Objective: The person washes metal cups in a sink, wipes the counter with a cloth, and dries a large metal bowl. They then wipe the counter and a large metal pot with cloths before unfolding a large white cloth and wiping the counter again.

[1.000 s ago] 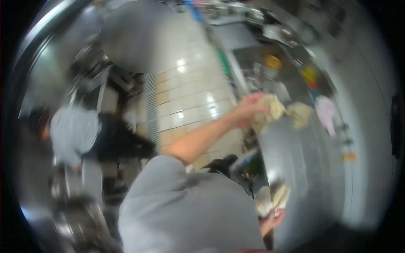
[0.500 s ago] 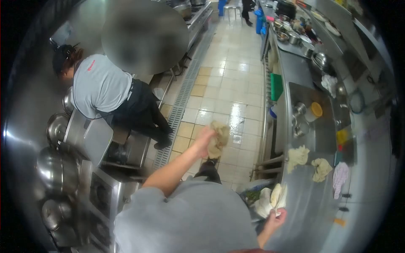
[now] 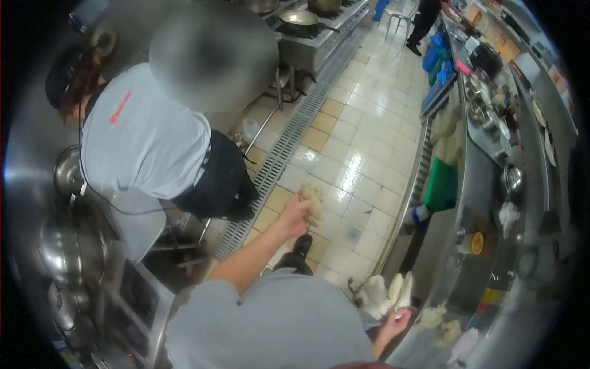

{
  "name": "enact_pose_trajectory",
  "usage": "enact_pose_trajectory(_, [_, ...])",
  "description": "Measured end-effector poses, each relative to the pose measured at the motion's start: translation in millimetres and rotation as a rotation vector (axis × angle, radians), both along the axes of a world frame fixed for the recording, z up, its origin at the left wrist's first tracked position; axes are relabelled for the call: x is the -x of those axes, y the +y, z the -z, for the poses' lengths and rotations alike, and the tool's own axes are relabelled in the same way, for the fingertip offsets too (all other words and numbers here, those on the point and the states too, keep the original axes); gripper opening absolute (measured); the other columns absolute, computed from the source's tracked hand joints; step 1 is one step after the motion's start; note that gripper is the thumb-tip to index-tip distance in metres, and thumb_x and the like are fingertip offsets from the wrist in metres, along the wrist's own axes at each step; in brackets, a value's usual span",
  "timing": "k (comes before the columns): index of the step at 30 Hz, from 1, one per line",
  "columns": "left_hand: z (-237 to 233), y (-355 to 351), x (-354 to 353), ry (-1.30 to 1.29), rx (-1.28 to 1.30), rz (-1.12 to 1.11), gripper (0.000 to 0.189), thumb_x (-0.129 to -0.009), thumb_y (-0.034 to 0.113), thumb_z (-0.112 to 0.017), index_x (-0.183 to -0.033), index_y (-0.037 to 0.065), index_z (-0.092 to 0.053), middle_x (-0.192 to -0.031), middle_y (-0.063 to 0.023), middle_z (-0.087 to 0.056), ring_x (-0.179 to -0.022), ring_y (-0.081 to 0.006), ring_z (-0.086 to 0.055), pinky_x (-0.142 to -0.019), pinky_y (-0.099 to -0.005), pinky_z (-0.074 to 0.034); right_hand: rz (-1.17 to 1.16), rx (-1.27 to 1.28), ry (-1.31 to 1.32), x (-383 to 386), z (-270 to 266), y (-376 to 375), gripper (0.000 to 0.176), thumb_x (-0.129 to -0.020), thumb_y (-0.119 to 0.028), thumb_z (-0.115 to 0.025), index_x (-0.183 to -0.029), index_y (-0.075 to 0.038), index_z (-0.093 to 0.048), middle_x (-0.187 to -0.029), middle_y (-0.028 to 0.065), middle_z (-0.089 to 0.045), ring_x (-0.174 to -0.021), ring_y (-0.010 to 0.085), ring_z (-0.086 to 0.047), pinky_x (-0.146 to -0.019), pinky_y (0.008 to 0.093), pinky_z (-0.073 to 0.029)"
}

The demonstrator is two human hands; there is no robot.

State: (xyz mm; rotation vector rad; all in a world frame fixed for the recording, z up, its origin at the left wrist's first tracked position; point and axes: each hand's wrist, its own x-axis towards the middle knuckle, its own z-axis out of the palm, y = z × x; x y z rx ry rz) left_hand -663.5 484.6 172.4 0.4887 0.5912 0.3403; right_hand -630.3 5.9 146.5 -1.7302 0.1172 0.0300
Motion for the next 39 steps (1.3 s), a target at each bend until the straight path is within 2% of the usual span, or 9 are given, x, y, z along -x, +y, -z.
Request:
enact_pose_trajectory(6, [-21,72,-32,0.115,-0.367,0.008,0.057,-0.080,-0.007,-0.064,-0.134,0.001,-0.048,-0.116,-0.0100,-0.062,-0.101,-0.0193,-0.064,-0.079,-0.0339,-0.056,0.033,-0.047,-0.037,-83,-17,80,0.025,-0.076,0.005,-0.063,-0.088,-0.010,-0.047,-0.088,0.0005,-0.046,-0.082,0.0133,-0.045,-0.079,0.0248,-0.039])
enact_pose_trajectory(11, [-36,116,-56,0.175,-0.533,-0.148,0.059,-0.080,-0.005,-0.067,-0.135,-0.001,-0.047,-0.117,-0.0093,-0.062,-0.106,-0.0178,-0.062,-0.088,-0.0321,-0.053,0.004,-0.263,-0.035,-139,-15,164,0.022,-0.080,0.006,-0.060,-0.088,-0.009,-0.047,-0.086,0.0000,-0.045,-0.078,0.0130,-0.048,-0.071,0.0260,-0.044])
enact_pose_trajectory(18, [-40,192,-111,0.153,-0.574,-0.160,0.056,-0.079,0.000,-0.068,-0.132,0.002,-0.049,-0.120,-0.0088,-0.060,-0.107,-0.0179,-0.061,-0.089,-0.0317,-0.051,-0.122,-0.254,-0.056,-247,19,237,0.021,-0.080,0.004,-0.060,-0.088,-0.010,-0.048,-0.088,-0.0006,-0.044,-0.080,0.0116,-0.046,-0.073,0.0261,-0.041])
enact_pose_trajectory(24, [-49,254,-171,0.011,-0.435,-0.504,0.061,-0.083,0.001,-0.062,-0.140,0.007,-0.040,-0.131,-0.0105,-0.054,-0.118,-0.0211,-0.055,-0.094,-0.0361,-0.050,-0.242,-0.228,0.025,-374,51,303,0.020,-0.081,0.003,-0.061,-0.089,-0.011,-0.048,-0.088,-0.0013,-0.046,-0.082,0.0111,-0.047,-0.071,0.0257,-0.040])
enact_pose_trajectory(26, [-67,269,-178,-0.043,-0.198,-0.655,0.068,-0.084,0.000,-0.059,-0.145,0.014,-0.034,-0.135,-0.0105,-0.050,-0.122,-0.0243,-0.053,-0.099,-0.0411,-0.049,-0.267,-0.287,-0.030,-417,42,357,0.020,-0.081,0.002,-0.061,-0.089,-0.012,-0.048,-0.087,-0.0018,-0.047,-0.081,0.0106,-0.047,-0.070,0.0257,-0.040])
enact_pose_trajectory(30, [-68,306,-188,0.058,-0.253,-0.741,0.074,-0.084,-0.005,-0.057,-0.148,0.019,-0.028,-0.138,-0.0104,-0.046,-0.126,-0.0270,-0.051,-0.101,-0.0420,-0.049,-0.375,-0.199,-0.014,-496,36,455,0.019,-0.080,0.000,-0.061,-0.088,-0.012,-0.048,-0.087,-0.0022,-0.046,-0.080,0.0095,-0.045,-0.072,0.0244,-0.038])
enact_pose_trajectory(32, [-60,334,-193,0.108,-0.302,-0.741,0.071,-0.085,-0.006,-0.058,-0.147,0.015,-0.030,-0.135,-0.0095,-0.049,-0.124,-0.0259,-0.052,-0.102,-0.0382,-0.048,-0.554,-0.195,-0.011,-535,38,499,0.019,-0.080,0.000,-0.061,-0.088,-0.012,-0.048,-0.089,-0.0017,-0.046,-0.083,0.0099,-0.045,-0.073,0.0245,-0.038])
enact_pose_trajectory(35, [-19,404,-207,0.323,-0.510,-0.711,0.069,-0.084,-0.006,-0.062,-0.145,0.008,-0.032,-0.131,-0.0098,-0.052,-0.122,-0.0234,-0.054,-0.102,-0.0352,-0.047,-0.580,-0.143,-0.071,-544,-2,578,0.019,-0.080,0.001,-0.060,-0.089,-0.011,-0.049,-0.089,-0.0016,-0.046,-0.084,0.0104,-0.045,-0.075,0.0239,-0.038])
enact_pose_trajectory(39, [23,545,-230,0.461,-0.912,-0.701,0.068,-0.084,-0.006,-0.065,-0.143,0.003,-0.033,-0.129,-0.0117,-0.054,-0.119,-0.0204,-0.055,-0.101,-0.0330,-0.046,-0.529,-0.095,-0.109,-553,12,640,0.020,-0.079,0.003,-0.061,-0.090,-0.009,-0.050,-0.089,-0.0012,-0.046,-0.085,0.0103,-0.046,-0.078,0.0232,-0.040])
